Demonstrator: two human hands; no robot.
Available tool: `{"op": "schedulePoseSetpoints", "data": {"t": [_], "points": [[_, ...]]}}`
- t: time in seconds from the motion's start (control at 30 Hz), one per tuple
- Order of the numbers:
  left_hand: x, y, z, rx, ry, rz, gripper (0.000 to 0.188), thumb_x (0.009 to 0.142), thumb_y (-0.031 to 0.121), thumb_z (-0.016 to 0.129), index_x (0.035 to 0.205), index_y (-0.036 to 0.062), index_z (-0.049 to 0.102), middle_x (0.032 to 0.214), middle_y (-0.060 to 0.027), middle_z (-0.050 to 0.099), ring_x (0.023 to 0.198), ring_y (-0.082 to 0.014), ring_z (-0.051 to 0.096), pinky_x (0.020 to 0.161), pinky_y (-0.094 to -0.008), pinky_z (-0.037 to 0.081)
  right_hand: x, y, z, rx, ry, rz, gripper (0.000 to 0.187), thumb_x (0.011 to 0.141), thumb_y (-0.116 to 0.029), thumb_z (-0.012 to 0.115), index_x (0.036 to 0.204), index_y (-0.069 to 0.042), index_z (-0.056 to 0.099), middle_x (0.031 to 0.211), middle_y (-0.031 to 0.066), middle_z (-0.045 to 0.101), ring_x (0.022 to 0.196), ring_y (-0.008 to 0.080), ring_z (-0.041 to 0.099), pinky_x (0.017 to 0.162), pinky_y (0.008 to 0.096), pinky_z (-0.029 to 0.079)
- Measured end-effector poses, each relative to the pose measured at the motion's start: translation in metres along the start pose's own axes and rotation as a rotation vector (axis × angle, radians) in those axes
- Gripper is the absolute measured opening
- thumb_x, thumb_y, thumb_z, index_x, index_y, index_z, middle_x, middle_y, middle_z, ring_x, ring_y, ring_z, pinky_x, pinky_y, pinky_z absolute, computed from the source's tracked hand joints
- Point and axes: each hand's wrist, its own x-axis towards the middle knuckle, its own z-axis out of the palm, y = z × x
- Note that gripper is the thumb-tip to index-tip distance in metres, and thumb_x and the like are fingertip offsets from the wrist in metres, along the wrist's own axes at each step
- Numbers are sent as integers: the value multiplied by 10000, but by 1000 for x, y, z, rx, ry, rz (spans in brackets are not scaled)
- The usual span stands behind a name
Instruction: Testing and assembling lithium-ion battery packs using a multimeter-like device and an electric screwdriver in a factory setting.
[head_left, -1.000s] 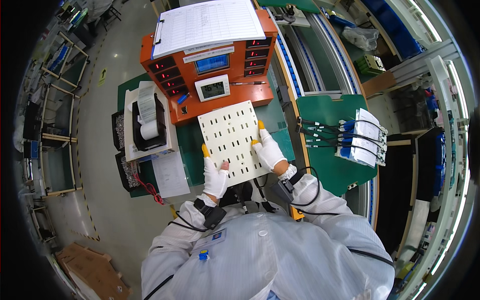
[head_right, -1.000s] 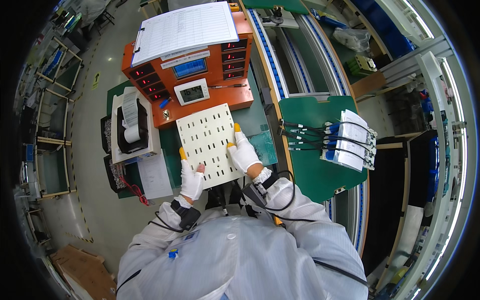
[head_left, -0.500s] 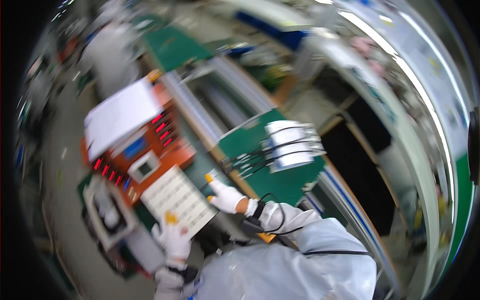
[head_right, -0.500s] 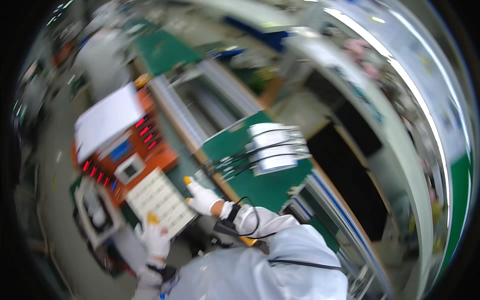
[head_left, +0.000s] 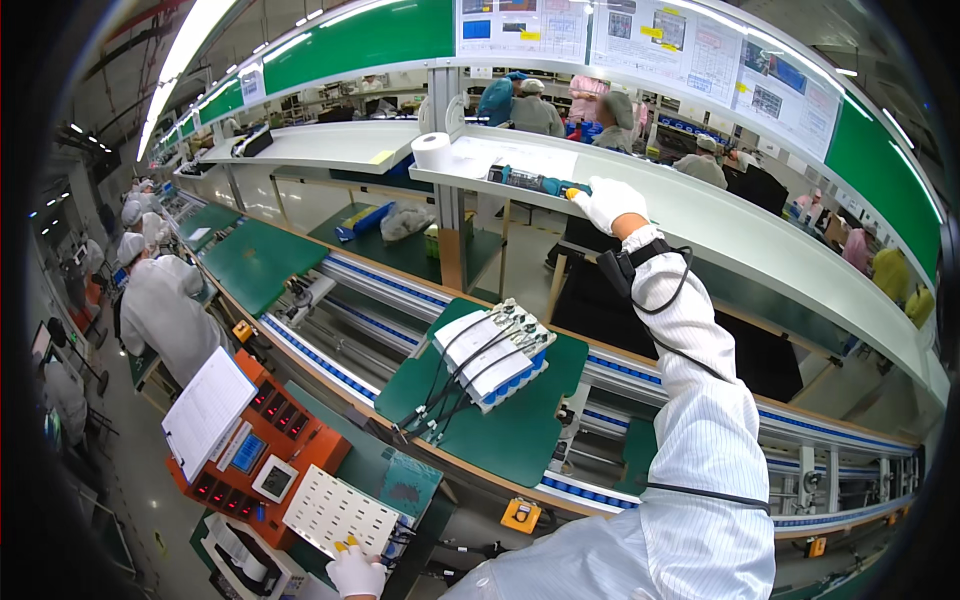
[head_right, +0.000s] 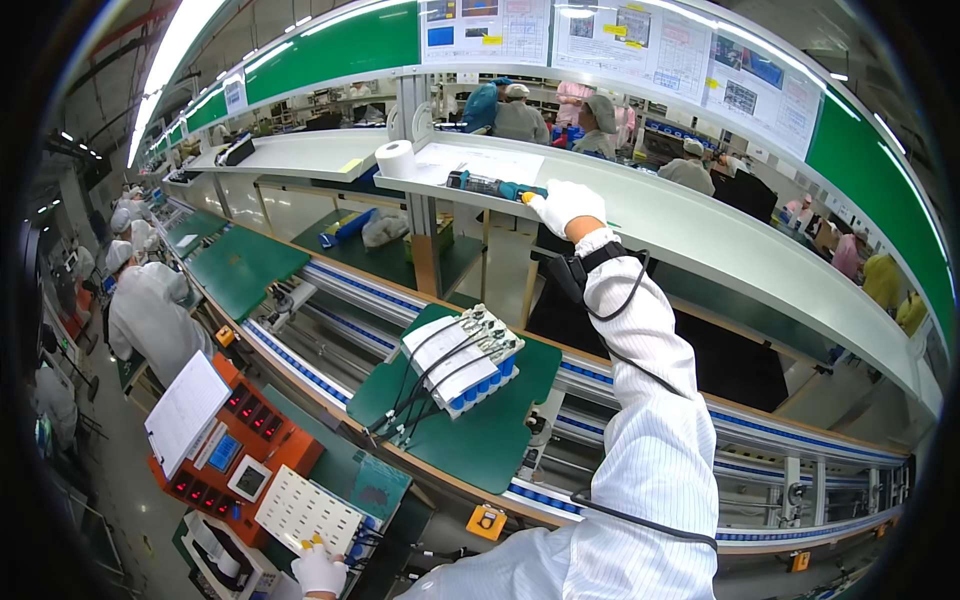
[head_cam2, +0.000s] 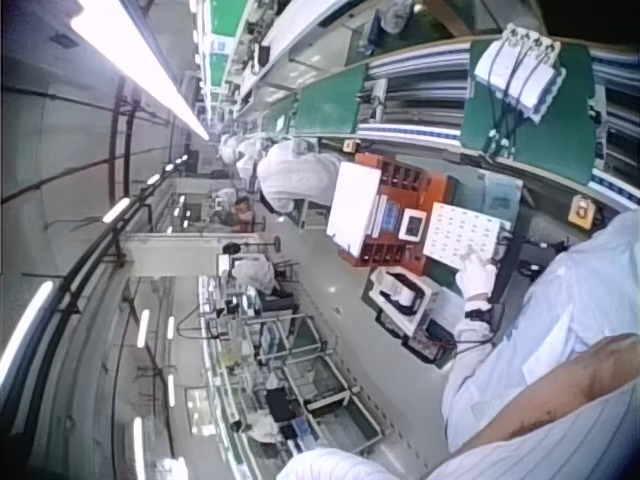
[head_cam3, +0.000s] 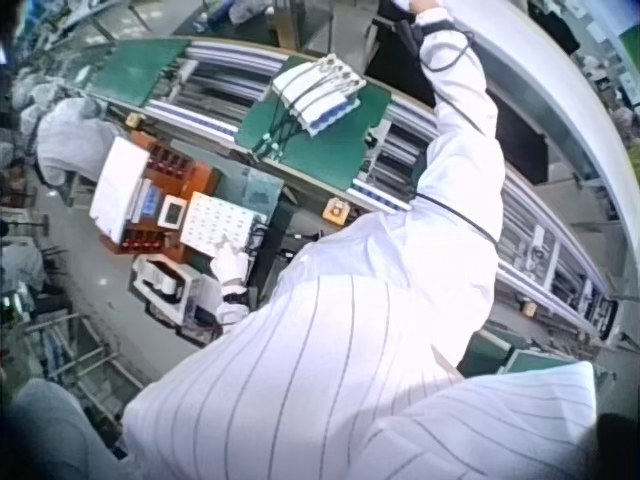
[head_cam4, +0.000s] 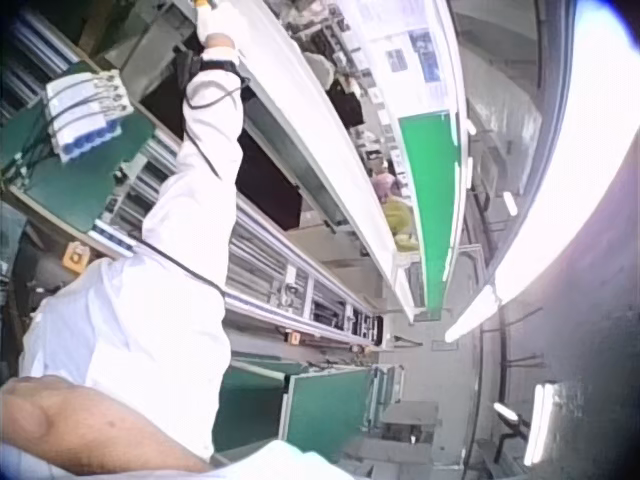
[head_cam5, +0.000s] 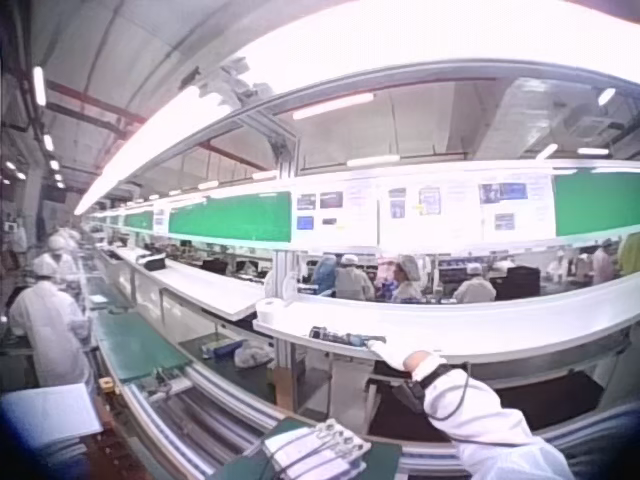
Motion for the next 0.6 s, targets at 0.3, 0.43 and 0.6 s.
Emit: {"op": "schedulePoseSetpoints", "data": {"t": [0.3,0.43,0.6], "points": [[-27,-77,6,-194,470,-73,487,721,227,733,1118,-21,601,1043,-239,594,985,-421,557,861,-495,458,78,37,-8,113,80,-682,474,935,-461,527,1136,-53,659,1055,212,682,965,394,653,786,405,508],[-76,-188,0,-136,616,-561,470,745,162,671,1158,-35,563,1064,-242,584,1023,-443,551,883,-489,458,-30,-80,-45,1035,-112,-372,307,789,-146,654,1074,-50,592,807,16,577,672,97,505,614,250,436],[-136,-304,50,-292,596,-1098,280,718,103,673,970,15,586,953,-209,610,913,-411,600,803,-465,491,-198,-220,-12,1080,-212,-618,380,658,66,646,1019,-28,579,855,50,605,780,142,585,699,281,486]]}}
